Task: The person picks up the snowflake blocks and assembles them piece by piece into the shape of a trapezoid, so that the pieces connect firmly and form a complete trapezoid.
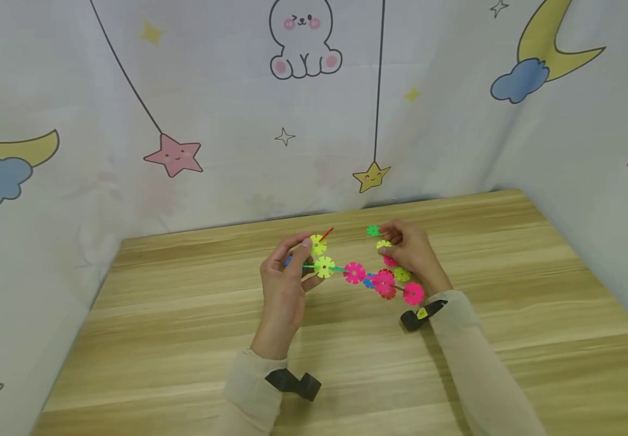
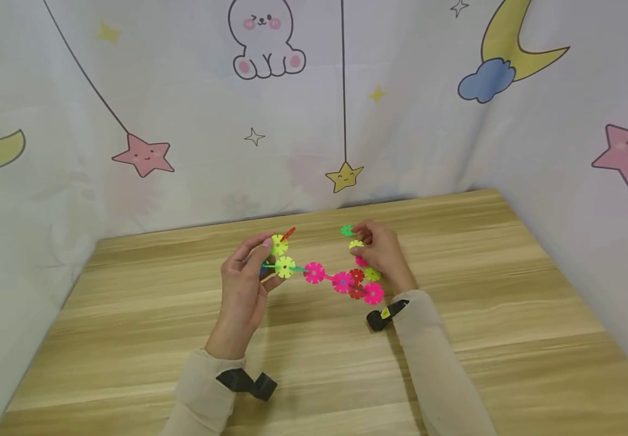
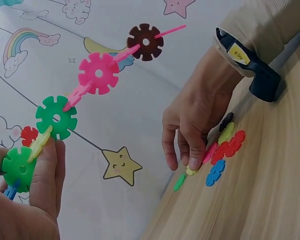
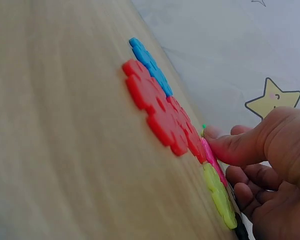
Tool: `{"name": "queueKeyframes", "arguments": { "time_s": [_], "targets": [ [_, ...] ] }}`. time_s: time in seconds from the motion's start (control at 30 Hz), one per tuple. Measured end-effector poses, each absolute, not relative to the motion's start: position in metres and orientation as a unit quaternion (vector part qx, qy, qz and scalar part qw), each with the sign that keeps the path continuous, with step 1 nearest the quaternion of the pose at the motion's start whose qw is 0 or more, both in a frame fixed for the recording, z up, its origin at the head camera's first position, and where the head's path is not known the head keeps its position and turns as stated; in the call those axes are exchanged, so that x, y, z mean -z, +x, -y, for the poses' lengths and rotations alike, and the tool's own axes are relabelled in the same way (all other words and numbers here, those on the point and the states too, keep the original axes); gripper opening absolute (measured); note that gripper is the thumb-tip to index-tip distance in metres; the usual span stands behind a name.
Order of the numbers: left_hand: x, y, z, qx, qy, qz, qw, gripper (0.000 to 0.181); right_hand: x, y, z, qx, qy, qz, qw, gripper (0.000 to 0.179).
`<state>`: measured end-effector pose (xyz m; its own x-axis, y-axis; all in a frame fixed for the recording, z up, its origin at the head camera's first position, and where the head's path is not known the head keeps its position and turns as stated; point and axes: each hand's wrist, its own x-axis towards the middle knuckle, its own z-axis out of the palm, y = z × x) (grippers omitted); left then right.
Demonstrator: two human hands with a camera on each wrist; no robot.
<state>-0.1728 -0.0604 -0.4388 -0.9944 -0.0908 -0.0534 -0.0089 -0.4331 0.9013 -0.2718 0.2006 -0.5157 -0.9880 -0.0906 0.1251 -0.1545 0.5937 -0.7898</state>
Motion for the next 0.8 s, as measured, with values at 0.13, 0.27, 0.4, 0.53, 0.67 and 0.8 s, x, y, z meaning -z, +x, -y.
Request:
{"name": "queueKeyframes", "arguments": {
  "time_s": [0.13, 0.27, 0.4, 0.53, 0.67, 0.8],
  "targets": [
    [0.439, -0.173, 0.06, 0.845, 0.048, 0.532, 0.024, 0.021, 0.512, -0.271, -0.2, -0.456, 0.06, 0.887, 0.032, 0.04],
    [0.438, -0.172, 0.06, 0.844, 0.051, 0.533, 0.023, 0.019, 0.504, -0.269, -0.205, -0.48, 0.05, 0.875, 0.026, 0.039],
    [0.437, -0.172, 0.059, 0.844, 0.054, 0.533, 0.025, 0.02, 0.488, -0.264, -0.208, -0.506, 0.05, 0.86, 0.033, 0.039],
    [0.438, -0.173, 0.058, 0.844, 0.052, 0.534, 0.023, 0.02, 0.469, -0.257, -0.207, -0.531, 0.053, 0.844, 0.056, 0.034],
    [0.439, -0.173, 0.058, 0.844, 0.046, 0.535, 0.017, 0.017, 0.451, -0.252, -0.204, -0.551, 0.073, 0.827, 0.087, 0.027],
    [0.438, -0.171, 0.058, 0.845, 0.036, 0.534, 0.012, 0.017, 0.435, -0.245, -0.198, -0.576, 0.104, 0.802, 0.121, 0.026]
  ]
}}
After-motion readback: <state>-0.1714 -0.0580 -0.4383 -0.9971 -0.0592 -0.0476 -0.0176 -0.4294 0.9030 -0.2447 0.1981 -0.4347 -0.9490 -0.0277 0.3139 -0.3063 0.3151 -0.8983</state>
